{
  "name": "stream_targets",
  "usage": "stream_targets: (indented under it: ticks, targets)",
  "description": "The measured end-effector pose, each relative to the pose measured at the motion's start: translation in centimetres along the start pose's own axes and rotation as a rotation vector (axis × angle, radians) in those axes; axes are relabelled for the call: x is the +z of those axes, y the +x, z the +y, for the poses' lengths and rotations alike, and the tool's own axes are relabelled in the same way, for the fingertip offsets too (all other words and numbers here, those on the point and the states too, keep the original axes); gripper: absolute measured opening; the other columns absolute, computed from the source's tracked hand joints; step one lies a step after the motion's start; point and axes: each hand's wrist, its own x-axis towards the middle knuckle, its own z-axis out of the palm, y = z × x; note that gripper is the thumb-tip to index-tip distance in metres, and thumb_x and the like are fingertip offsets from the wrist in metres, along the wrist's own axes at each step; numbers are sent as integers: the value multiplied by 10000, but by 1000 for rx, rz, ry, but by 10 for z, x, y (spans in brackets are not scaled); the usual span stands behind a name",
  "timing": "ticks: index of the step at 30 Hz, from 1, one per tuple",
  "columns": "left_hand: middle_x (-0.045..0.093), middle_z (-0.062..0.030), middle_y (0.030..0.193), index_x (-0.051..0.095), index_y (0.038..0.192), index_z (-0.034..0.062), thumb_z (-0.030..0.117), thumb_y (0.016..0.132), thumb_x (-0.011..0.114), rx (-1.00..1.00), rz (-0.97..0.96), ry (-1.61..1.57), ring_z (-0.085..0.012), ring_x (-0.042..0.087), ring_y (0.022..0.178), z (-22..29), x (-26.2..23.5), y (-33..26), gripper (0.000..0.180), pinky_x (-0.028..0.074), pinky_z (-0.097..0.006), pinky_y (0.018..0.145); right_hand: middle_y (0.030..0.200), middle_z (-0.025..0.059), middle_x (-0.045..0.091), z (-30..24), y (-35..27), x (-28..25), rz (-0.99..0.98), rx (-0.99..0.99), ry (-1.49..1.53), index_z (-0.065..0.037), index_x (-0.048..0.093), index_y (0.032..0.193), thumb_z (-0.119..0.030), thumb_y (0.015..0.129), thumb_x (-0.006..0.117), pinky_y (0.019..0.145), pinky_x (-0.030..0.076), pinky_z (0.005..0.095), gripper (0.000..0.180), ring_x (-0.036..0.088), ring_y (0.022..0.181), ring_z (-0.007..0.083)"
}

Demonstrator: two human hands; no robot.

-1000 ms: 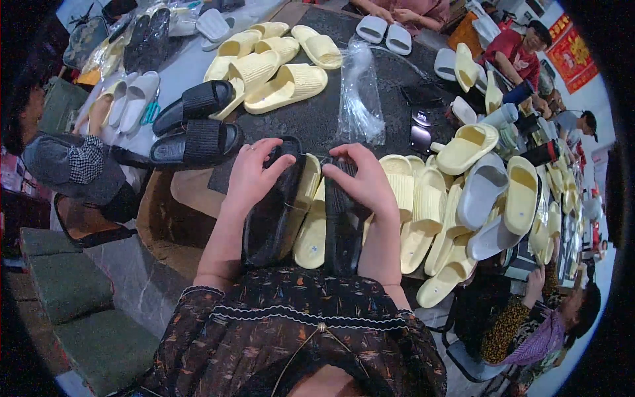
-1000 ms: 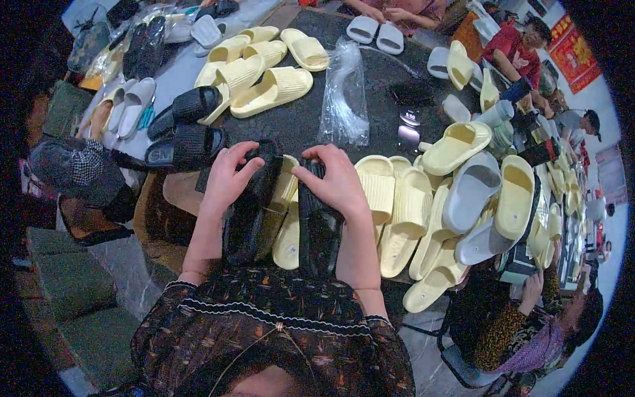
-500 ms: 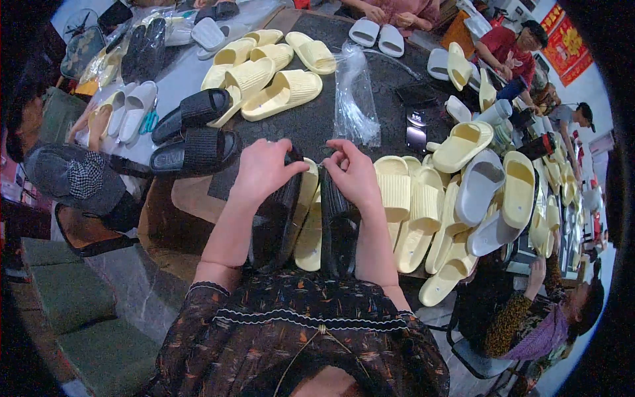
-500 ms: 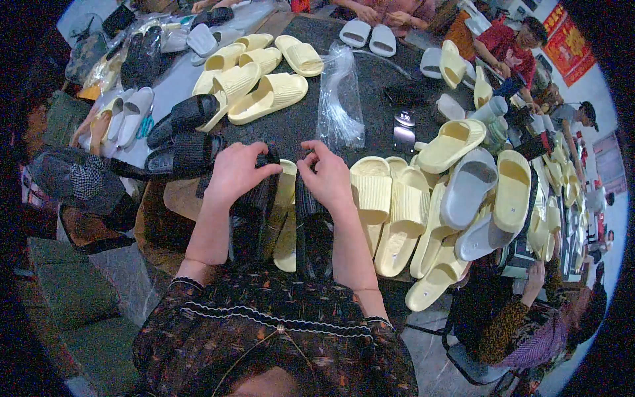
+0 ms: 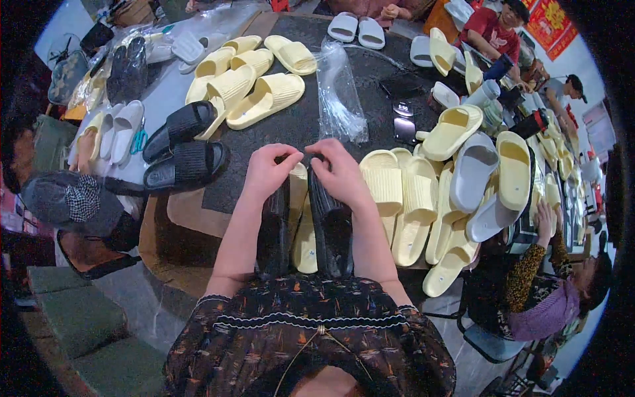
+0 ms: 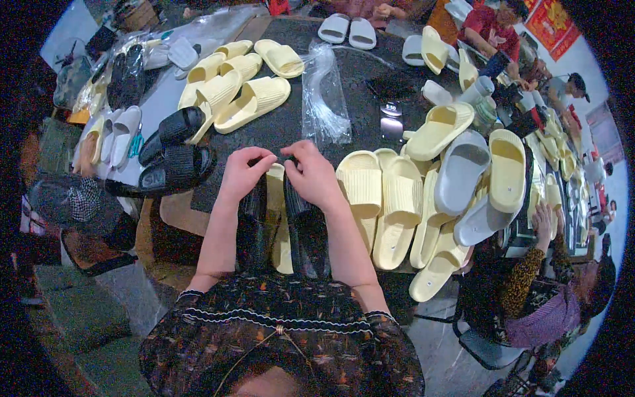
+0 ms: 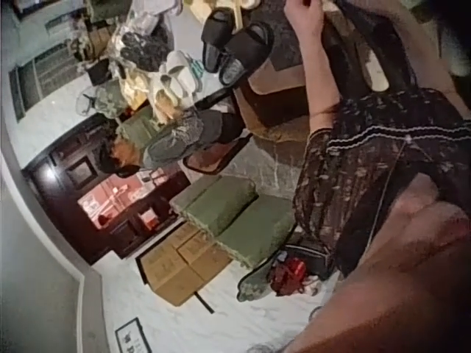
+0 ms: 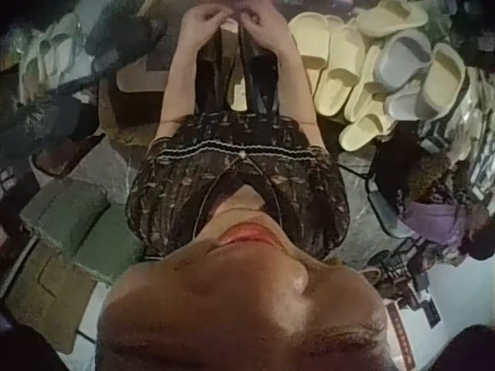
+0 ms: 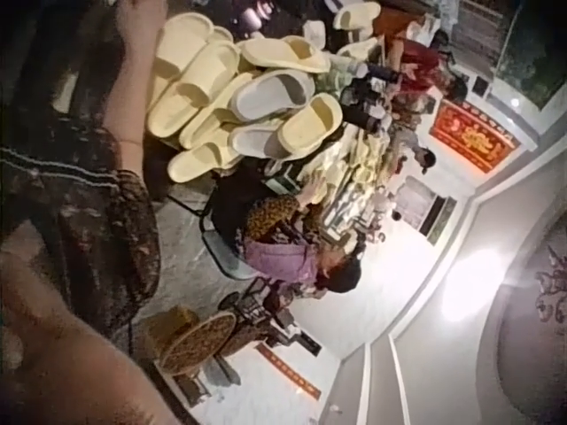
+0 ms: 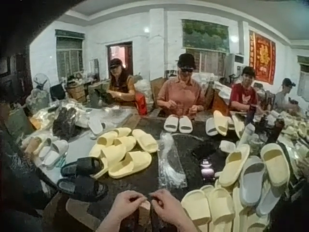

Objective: Trimming loose threads and excess material from plastic sandals by hand.

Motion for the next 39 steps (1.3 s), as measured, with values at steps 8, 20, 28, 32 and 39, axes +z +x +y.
stream_targets:
  ticks: [8, 20, 28, 32, 39]
  targets:
    - [718, -88, 814, 732, 932, 22, 192, 823, 736, -82, -42, -148, -161, 663, 717, -2, 2, 2, 202, 511, -297, 681, 830, 80, 696, 34, 7, 8, 71, 106, 283, -13, 701, 930, -226, 876, 698, 676, 501, 290, 221, 627, 718, 139]
    - [685, -136, 962, 714, 951, 47, 179, 847, 672, 99, -58, 162, -326, 614, 982, 7, -35, -4, 173, 467, -408, 922, 844, -7, 604, 12, 11, -2, -32, 95, 157, -47, 698, 1035, -226, 891, 716, 641, 428, 224, 231, 513, 707, 78]
    - [672, -145, 903, 705, 932, 42, 203, 828, 677, 227, -56, 273, -343, 609, 944, 14, -18, -9, 193, 473, -429, 879, 807, 82, 596, 5, 6, 2, -81, -47, -14, -48, 711, 904, -202, 838, 736, 648, 480, 312, 170, 583, 693, 210]
    - [673, -137, 926, 711, 926, 52, 208, 827, 685, 241, -40, 257, -334, 607, 955, 12, -22, -7, 186, 481, -427, 878, 859, 43, 597, 0, 6, -4, -98, -18, 48, -66, 680, 1060, -181, 824, 752, 649, 458, 286, 273, 573, 729, 164]
    - [667, -130, 922, 701, 903, 46, 277, 830, 678, 239, -107, 321, -333, 606, 962, 8, -19, -8, 243, 479, -424, 885, 793, 99, 616, 3, 6, 9, -215, -23, -191, -105, 735, 988, -258, 832, 707, 656, 490, 357, 220, 618, 708, 270]
